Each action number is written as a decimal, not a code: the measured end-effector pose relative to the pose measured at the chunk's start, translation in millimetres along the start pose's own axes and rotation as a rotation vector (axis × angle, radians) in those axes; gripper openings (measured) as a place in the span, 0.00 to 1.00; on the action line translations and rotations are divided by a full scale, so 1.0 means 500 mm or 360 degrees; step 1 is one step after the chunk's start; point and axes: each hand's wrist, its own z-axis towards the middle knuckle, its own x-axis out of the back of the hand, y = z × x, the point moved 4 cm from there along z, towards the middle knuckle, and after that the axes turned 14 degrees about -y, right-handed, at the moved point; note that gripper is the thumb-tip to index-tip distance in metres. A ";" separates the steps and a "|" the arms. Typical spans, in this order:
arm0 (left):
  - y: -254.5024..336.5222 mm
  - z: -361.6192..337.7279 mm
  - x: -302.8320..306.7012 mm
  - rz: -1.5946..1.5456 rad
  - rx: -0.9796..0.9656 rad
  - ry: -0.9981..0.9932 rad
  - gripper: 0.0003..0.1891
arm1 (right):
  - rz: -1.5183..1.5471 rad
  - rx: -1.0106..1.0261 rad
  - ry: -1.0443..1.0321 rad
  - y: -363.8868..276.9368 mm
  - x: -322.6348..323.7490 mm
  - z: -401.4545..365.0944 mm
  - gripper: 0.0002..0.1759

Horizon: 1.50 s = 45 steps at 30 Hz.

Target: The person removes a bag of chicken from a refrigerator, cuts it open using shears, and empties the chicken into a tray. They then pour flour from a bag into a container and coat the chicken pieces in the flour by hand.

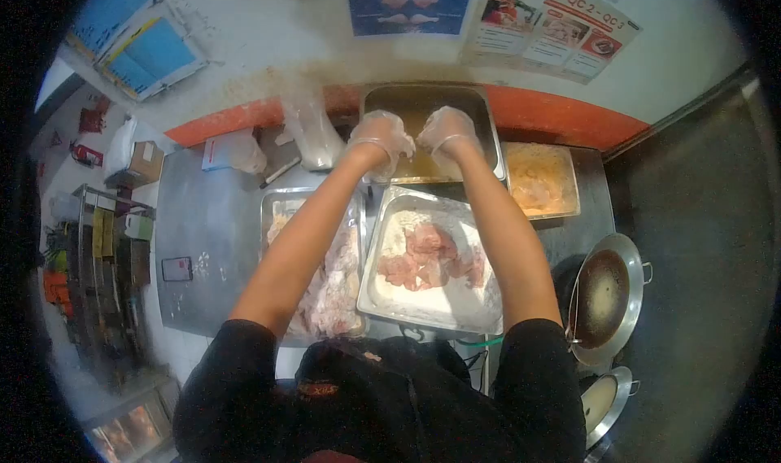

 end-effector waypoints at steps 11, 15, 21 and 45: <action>-0.008 0.099 -0.117 0.0259 0.0113 -0.0095 0.15 | -0.0069 -0.0154 -0.0132 0.096 -0.137 0.114 0.18; 0.049 0.048 -0.028 0.0377 0.0083 0.0048 0.13 | -0.0069 0.0120 0.0029 0.079 -0.066 0.103 0.14; 0.091 -0.038 0.069 0.0347 -0.0245 0.0358 0.16 | -0.0095 0.0571 0.0307 0.022 0.073 -0.049 0.12; 0.011 -0.228 -0.379 -0.1978 -0.0715 0.0052 0.21 | 0.0976 0.0156 -0.0257 0.094 -0.033 -0.392 0.24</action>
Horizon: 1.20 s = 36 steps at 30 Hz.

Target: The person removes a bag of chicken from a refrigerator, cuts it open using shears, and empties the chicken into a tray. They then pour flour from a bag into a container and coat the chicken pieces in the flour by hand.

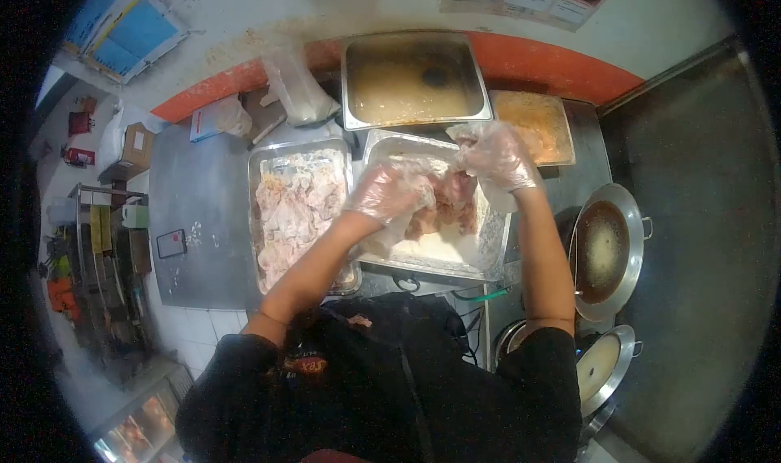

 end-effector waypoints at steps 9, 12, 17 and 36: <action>0.061 -0.257 0.149 0.1254 0.0127 0.0236 0.19 | -0.0124 0.0344 0.0187 -0.009 -0.165 0.065 0.26; 0.058 -0.393 0.273 0.2235 0.0249 0.0608 0.17 | -0.0466 0.0402 -0.0059 -0.127 -0.291 0.082 0.25; 0.039 -0.427 0.415 0.2264 0.0836 0.0676 0.18 | -0.0990 0.0366 -0.0651 -0.139 -0.532 0.269 0.23; 0.094 -0.295 0.430 0.1865 0.0762 0.0418 0.15 | -0.0572 0.0085 -0.0135 0.006 -0.530 0.412 0.19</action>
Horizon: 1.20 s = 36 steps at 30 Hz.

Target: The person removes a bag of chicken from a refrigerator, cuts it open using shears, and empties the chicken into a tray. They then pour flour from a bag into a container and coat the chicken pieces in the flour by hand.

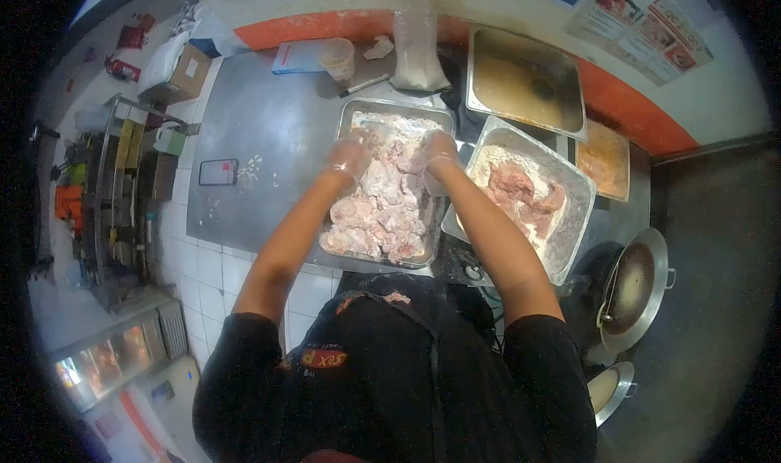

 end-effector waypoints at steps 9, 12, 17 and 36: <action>-0.028 0.049 -0.056 0.0507 -0.0395 0.0008 0.20 | 0.0097 -0.0014 0.0361 -0.086 -0.005 -0.058 0.11; 0.016 0.009 -0.017 0.0172 -0.0013 0.0077 0.21 | 0.0470 0.0089 0.0771 -0.077 -0.013 -0.093 0.15; -0.062 0.045 -0.059 -0.0123 -0.0371 0.0115 0.22 | 0.0633 0.0044 0.0633 -0.072 0.011 -0.121 0.13; 0.478 0.438 0.031 0.0623 -0.1006 -0.0016 0.14 | -0.0286 -0.0131 0.0622 0.181 0.518 -0.004 0.18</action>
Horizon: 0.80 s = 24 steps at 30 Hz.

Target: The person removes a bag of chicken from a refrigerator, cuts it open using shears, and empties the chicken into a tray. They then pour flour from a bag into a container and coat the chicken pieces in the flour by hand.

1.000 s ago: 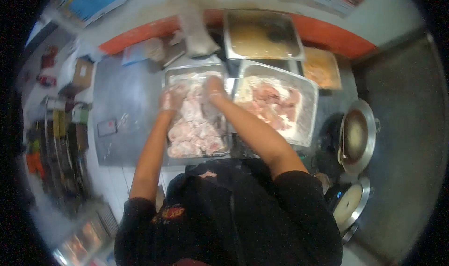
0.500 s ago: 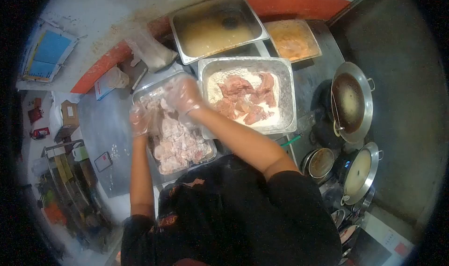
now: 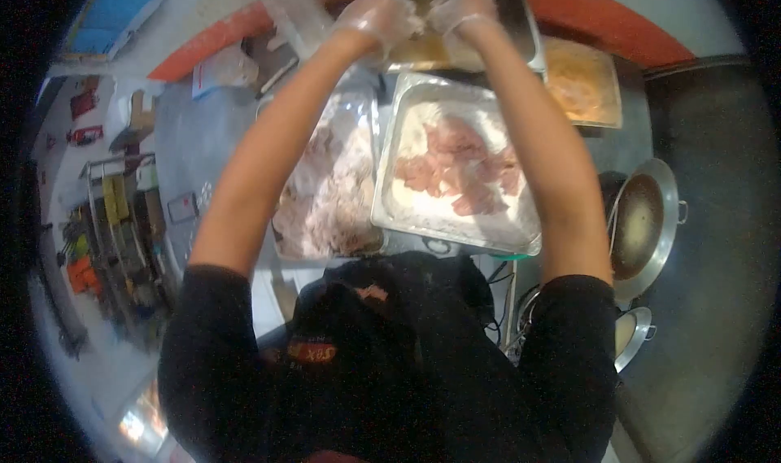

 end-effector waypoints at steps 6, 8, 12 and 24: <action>0.047 0.015 -0.004 0.0067 0.0284 -0.0520 0.15 | -0.0188 -0.0236 -0.0274 0.016 -0.058 0.001 0.20; 0.022 0.044 -0.067 0.0139 0.0301 -0.0618 0.14 | -0.0388 -0.0047 -0.0369 0.047 -0.102 0.041 0.18; 0.020 0.059 -0.055 0.0212 0.0168 -0.0627 0.15 | -0.0246 -0.0056 -0.0289 0.046 -0.069 0.030 0.16; 0.101 -0.028 0.114 -0.0442 0.0161 0.0169 0.07 | 0.0496 0.0093 -0.0094 -0.042 0.121 -0.106 0.14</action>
